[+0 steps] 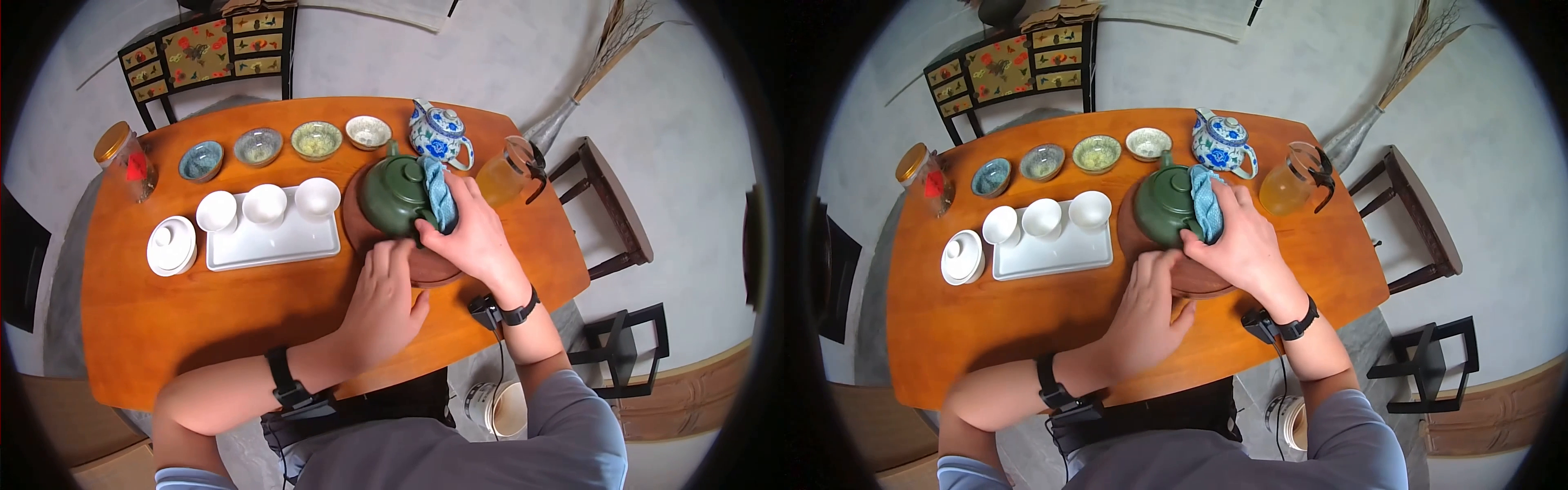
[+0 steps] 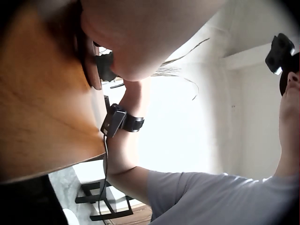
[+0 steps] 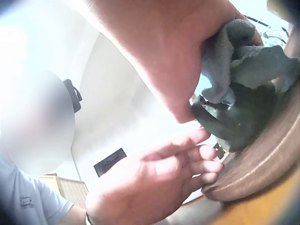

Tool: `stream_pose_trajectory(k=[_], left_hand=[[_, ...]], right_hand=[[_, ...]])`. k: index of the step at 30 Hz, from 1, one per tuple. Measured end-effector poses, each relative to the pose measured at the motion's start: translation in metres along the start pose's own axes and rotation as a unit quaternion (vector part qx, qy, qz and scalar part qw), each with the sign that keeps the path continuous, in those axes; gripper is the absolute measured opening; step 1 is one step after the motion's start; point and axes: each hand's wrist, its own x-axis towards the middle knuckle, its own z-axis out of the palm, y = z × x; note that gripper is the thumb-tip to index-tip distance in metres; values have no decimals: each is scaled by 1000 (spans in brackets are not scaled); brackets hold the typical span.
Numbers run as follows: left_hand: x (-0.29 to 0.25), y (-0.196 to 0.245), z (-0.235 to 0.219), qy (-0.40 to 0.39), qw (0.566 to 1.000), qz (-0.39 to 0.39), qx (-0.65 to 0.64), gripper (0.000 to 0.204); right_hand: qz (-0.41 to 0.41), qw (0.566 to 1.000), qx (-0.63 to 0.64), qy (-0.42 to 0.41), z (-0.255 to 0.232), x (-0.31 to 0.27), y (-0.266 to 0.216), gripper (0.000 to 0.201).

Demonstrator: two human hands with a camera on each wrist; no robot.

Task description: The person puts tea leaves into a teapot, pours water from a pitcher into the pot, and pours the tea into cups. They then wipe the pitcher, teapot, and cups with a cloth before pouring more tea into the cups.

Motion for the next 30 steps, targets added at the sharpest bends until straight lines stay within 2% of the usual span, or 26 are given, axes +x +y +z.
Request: stream_pose_trajectory(k=[2, 3, 6, 8, 10, 14, 16, 20, 22, 25, 26, 27, 28, 30], left_hand=[[-8, -2, -6, -91, 993, 58, 57, 63], [-10, -1, -6, -82, 991, 70, 77, 56], [-10, -5, -9, -110, 987, 82, 79, 47], [-12, -7, -9, -109, 988, 77, 72, 44], [-12, -9, -8, -110, 989, 74, 66, 40], [-13, -11, -5, -99, 988, 88, 73, 39], [-13, -10, -5, -92, 989, 90, 75, 39], [-13, -11, -7, -98, 990, 83, 61, 39], [-13, -10, -8, -95, 991, 80, 56, 40], [-8, -7, -17, -98, 992, 75, 34, 36], [-5, -6, -22, -98, 994, 51, 10, 32], [0, -3, -27, -99, 995, 28, -13, 28], [7, -4, -33, -67, 997, 10, -34, 22], [26, -6, -50, -23, 999, 37, 26, 21]], right_hand=[[-44, 999, 26, 18, 2, 5, 8, 72], [-72, 996, 36, 39, 0, 7, 7, 61], [-74, 995, 69, 18, -5, 15, 17, 55], [-65, 994, 91, 6, -7, 21, 27, 50], [-24, 996, 89, -19, -15, 28, 25, 45], [-23, 988, 147, -43, -8, 50, 44, 42], [-67, 979, 179, -66, -6, 59, 50, 42], [-60, 977, 188, -85, -6, 67, 56, 43], [-43, 979, 190, -61, -7, 62, 49, 39], [-10, 977, 209, -35, -6, 56, 64, 35], [-39, 976, 216, -3, -6, 54, 73, 30], [-15, 979, 205, 17, -11, 53, 75, 29], [10, 980, 194, 37, -16, 52, 79, 29], [10, 967, 244, 74, -21, 53, 80, 25]])
